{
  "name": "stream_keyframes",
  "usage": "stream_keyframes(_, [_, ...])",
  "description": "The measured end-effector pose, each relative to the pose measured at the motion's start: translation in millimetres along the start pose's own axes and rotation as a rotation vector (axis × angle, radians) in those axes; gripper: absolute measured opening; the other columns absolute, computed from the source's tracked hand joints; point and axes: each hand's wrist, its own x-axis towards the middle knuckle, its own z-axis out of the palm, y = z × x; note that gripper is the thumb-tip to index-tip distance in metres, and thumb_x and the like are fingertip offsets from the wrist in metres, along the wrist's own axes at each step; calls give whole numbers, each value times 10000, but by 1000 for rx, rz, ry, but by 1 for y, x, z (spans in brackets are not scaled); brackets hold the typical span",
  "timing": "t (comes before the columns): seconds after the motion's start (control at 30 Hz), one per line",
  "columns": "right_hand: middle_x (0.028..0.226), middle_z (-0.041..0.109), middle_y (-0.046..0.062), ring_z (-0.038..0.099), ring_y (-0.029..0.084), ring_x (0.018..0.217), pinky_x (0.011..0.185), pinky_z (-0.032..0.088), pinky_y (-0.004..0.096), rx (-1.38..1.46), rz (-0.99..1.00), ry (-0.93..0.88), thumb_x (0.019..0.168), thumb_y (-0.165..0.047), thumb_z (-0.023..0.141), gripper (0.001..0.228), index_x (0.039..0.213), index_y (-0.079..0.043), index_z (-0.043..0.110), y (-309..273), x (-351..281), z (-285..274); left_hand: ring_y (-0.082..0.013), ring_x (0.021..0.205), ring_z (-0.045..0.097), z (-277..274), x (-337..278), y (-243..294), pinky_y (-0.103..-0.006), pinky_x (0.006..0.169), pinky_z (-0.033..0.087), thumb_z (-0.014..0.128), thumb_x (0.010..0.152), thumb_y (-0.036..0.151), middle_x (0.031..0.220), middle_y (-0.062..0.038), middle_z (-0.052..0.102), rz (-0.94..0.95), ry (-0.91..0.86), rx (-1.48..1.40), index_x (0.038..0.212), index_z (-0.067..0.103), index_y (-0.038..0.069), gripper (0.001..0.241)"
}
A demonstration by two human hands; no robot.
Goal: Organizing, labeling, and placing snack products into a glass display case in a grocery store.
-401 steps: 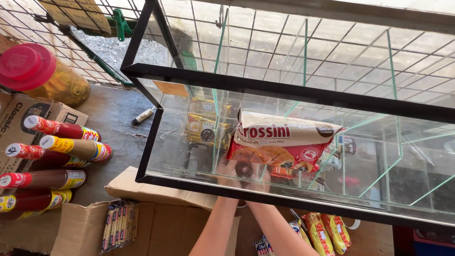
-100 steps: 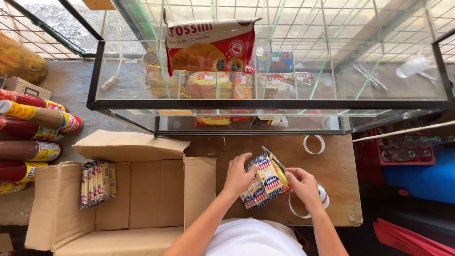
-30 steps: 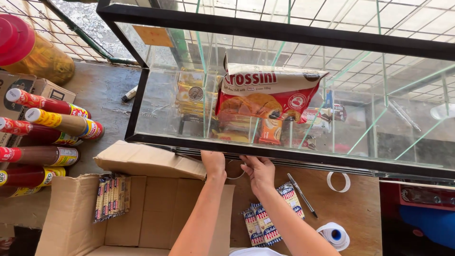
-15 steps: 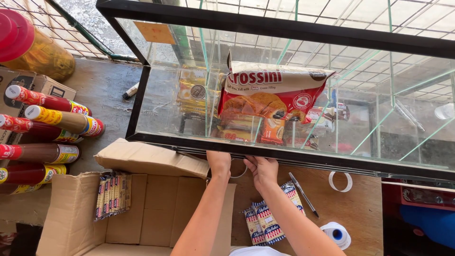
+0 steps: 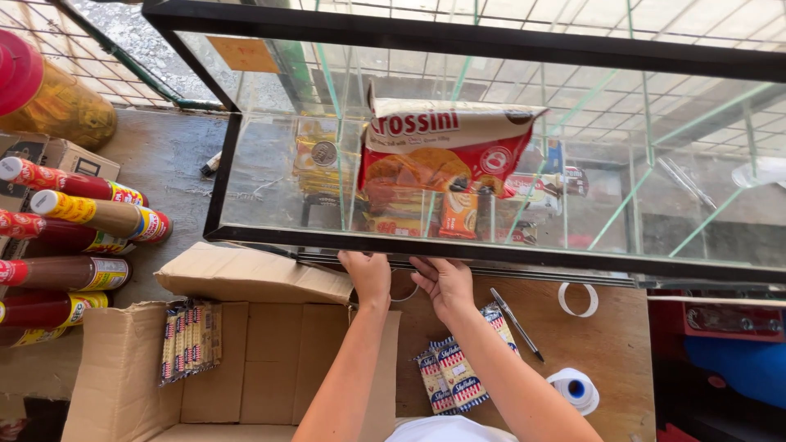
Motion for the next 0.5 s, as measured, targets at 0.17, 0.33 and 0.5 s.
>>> stream_keyframes(0.17, [1033, 737, 100, 766, 228, 926, 620, 624, 321, -78, 42, -44, 937, -148, 675, 237, 1139, -27, 644, -26, -50, -26, -225, 1047, 553, -22, -26, 46, -333, 904, 509, 707, 929, 181, 1371, -135, 382, -162, -87, -185, 1303, 492, -2, 468])
stream_keyframes(0.33, [920, 736, 86, 713, 197, 799, 507, 529, 268, -159, 30, 31, 949, -195, 680, 245, 1140, -43, 674, -45, -90, -110, -217, 1131, 480, -35, -77, 58, -334, 941, 503, 711, 958, 166, 1392, -148, 371, 38, -195, -111, 1400, 487, 46, 510])
stream_keyframes(0.5, [866, 701, 42, 652, 143, 705, 531, 492, 262, -122, -61, 256, 946, -192, 679, 210, 1113, -67, 699, -46, -112, -208, -190, 1096, 575, -40, -134, 57, -321, 889, 512, 713, 898, 168, 1265, -130, 574, -67, -420, -200, 1395, 484, 63, 558])
